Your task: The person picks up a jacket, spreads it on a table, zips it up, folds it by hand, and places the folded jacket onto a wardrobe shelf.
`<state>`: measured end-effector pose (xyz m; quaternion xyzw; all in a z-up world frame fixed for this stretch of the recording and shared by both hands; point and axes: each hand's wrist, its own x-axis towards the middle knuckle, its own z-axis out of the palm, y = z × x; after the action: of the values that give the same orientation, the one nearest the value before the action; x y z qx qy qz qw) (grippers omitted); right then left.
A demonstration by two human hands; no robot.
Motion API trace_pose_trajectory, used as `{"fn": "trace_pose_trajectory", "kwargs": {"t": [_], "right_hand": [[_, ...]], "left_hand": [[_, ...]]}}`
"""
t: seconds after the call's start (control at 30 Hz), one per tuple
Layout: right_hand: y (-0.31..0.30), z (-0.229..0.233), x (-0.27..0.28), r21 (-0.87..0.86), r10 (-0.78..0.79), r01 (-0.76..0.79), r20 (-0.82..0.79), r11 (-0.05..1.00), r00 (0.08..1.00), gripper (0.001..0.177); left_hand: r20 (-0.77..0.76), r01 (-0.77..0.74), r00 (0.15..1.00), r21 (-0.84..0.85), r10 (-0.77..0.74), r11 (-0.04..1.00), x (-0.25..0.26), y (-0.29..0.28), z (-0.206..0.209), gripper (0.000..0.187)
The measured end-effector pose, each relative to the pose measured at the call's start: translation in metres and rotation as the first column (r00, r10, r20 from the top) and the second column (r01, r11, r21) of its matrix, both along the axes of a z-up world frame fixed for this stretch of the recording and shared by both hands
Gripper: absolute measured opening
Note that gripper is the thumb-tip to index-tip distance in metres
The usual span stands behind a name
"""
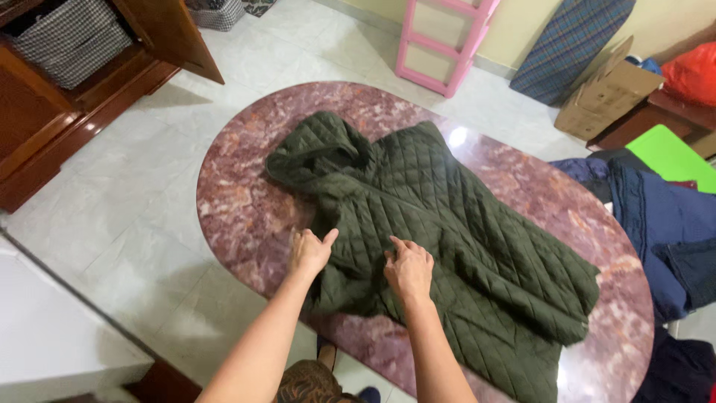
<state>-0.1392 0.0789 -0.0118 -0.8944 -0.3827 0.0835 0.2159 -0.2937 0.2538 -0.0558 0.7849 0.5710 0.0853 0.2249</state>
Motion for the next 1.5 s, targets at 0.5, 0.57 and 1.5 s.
{"fn": "trace_pose_trajectory", "kwargs": {"t": [0.5,0.57,1.5], "right_hand": [[-0.102,0.007,-0.05,-0.161,0.026,-0.026,0.001,0.987,1.0,0.108],[-0.111,0.009,-0.045,-0.133,-0.073,0.096,0.168,0.987,0.983,0.109],[-0.186,0.178,0.065,0.208,-0.503,0.462,0.237,0.862,0.831,0.038]], "left_hand": [[0.372,0.34,0.865,0.059,-0.337,0.938,-0.022,-0.062,0.082,0.056],[0.466,0.376,0.793,0.135,-0.393,0.917,0.007,-0.04,0.128,0.052],[0.944,-0.047,0.141,-0.293,0.297,0.955,0.032,0.011,0.243,0.054]]}}
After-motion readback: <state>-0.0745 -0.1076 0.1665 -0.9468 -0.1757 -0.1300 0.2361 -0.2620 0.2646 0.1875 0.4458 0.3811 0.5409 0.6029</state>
